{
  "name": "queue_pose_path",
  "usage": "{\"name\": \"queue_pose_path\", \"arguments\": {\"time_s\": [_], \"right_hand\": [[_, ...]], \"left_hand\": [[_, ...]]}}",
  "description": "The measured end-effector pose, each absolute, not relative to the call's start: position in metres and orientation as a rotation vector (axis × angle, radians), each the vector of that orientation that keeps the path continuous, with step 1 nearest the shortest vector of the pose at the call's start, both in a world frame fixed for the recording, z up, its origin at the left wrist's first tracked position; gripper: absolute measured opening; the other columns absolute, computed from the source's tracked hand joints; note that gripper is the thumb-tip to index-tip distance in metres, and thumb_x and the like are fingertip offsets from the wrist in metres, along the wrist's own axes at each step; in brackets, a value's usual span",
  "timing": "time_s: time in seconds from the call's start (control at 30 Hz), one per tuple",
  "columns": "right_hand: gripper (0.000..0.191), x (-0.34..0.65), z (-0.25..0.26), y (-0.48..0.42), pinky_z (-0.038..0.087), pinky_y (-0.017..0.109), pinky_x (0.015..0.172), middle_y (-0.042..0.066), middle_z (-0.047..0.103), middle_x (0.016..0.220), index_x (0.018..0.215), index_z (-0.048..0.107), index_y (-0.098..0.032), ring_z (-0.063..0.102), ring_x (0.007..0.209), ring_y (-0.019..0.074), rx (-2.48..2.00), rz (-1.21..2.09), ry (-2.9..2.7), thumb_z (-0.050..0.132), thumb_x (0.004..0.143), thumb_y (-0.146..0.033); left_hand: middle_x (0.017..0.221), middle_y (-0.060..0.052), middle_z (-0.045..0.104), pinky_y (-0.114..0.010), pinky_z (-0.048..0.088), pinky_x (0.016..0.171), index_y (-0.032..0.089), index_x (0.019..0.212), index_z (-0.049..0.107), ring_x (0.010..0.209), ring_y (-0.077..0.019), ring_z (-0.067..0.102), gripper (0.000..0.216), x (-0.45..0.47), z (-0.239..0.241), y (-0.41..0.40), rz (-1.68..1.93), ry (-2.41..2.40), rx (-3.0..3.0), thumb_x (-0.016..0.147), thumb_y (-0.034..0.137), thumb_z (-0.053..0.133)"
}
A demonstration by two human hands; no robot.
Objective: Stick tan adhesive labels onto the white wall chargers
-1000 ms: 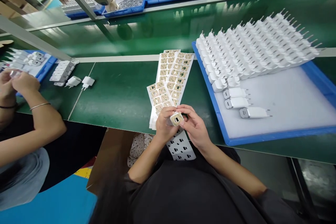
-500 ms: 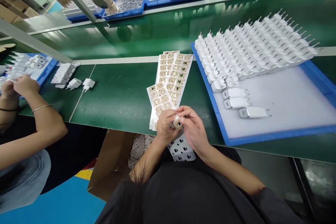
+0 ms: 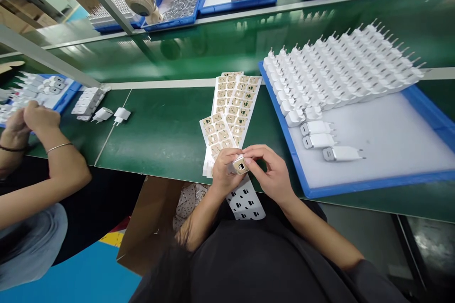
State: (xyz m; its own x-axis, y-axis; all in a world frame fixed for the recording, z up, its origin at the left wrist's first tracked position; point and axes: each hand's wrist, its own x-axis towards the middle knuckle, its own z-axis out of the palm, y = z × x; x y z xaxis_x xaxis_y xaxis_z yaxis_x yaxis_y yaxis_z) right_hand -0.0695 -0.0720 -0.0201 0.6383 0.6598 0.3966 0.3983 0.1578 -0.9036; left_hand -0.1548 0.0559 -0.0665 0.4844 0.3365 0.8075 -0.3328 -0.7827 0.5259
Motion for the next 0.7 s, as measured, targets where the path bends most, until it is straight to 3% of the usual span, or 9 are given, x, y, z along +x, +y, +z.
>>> {"name": "queue_pose_path", "arguments": {"time_s": [0.13, 0.23, 0.43, 0.53, 0.7], "right_hand": [[0.014, -0.069, -0.019, -0.074, 0.058, 0.045, 0.084, 0.008, 0.073, 0.108, 0.096, 0.075, -0.029, 0.068, 0.096, 0.0256, -1.604, -0.165, -1.086, 0.064, 0.094, -0.020], [0.017, -0.074, -0.017, -0.077, 0.057, 0.041, 0.077, 0.008, 0.074, 0.105, 0.099, 0.074, -0.028, 0.067, 0.089, 0.0240, -1.561, -0.270, -1.275, 0.066, 0.092, -0.014], [0.014, -0.100, 0.012, -0.037, 0.056, 0.036, 0.081, 0.006, 0.074, 0.097, 0.102, 0.069, -0.026, 0.070, 0.091, 0.0214, -1.372, 0.176, -1.600, 0.057, 0.101, -0.019], [0.016, -0.132, 0.015, 0.023, 0.054, 0.035, 0.080, 0.007, 0.074, 0.098, 0.104, 0.070, -0.022, 0.070, 0.089, 0.0225, -1.430, 0.459, -1.822, 0.054, 0.101, -0.018], [0.032, -0.206, -0.010, 0.107, 0.056, 0.039, 0.089, 0.015, 0.074, 0.116, 0.119, 0.071, -0.015, 0.073, 0.102, 0.0279, -1.530, 0.690, -2.192, 0.052, 0.096, -0.005]], "left_hand": [[0.106, -0.005, 0.073, -0.034, 0.063, 0.080, 0.025, 0.113, 0.050, 0.096, -0.0184, 0.074, 0.037, -0.156, -0.067, 0.055, 1.253, 0.047, 2.049, 0.088, 0.027, 0.077], [0.108, -0.006, 0.073, -0.032, 0.062, 0.077, 0.024, 0.110, 0.050, 0.099, -0.0193, 0.074, 0.037, -0.156, -0.069, 0.058, 1.165, 0.156, 1.939, 0.088, 0.033, 0.078], [0.095, -0.001, 0.071, -0.032, 0.060, 0.063, 0.027, 0.116, 0.058, 0.077, -0.0181, 0.071, 0.051, -0.147, -0.075, 0.050, 0.953, 0.537, 1.739, 0.078, 0.042, 0.088], [0.096, -0.002, 0.071, -0.032, 0.061, 0.069, 0.024, 0.114, 0.058, 0.080, -0.0192, 0.072, 0.060, -0.140, -0.073, 0.051, 0.859, 0.560, 1.712, 0.069, 0.041, 0.094], [0.103, -0.004, 0.071, -0.031, 0.057, 0.075, 0.023, 0.117, 0.056, 0.088, -0.0211, 0.072, 0.061, -0.143, -0.067, 0.066, 0.700, 0.511, 1.734, 0.071, 0.043, 0.091]]}}
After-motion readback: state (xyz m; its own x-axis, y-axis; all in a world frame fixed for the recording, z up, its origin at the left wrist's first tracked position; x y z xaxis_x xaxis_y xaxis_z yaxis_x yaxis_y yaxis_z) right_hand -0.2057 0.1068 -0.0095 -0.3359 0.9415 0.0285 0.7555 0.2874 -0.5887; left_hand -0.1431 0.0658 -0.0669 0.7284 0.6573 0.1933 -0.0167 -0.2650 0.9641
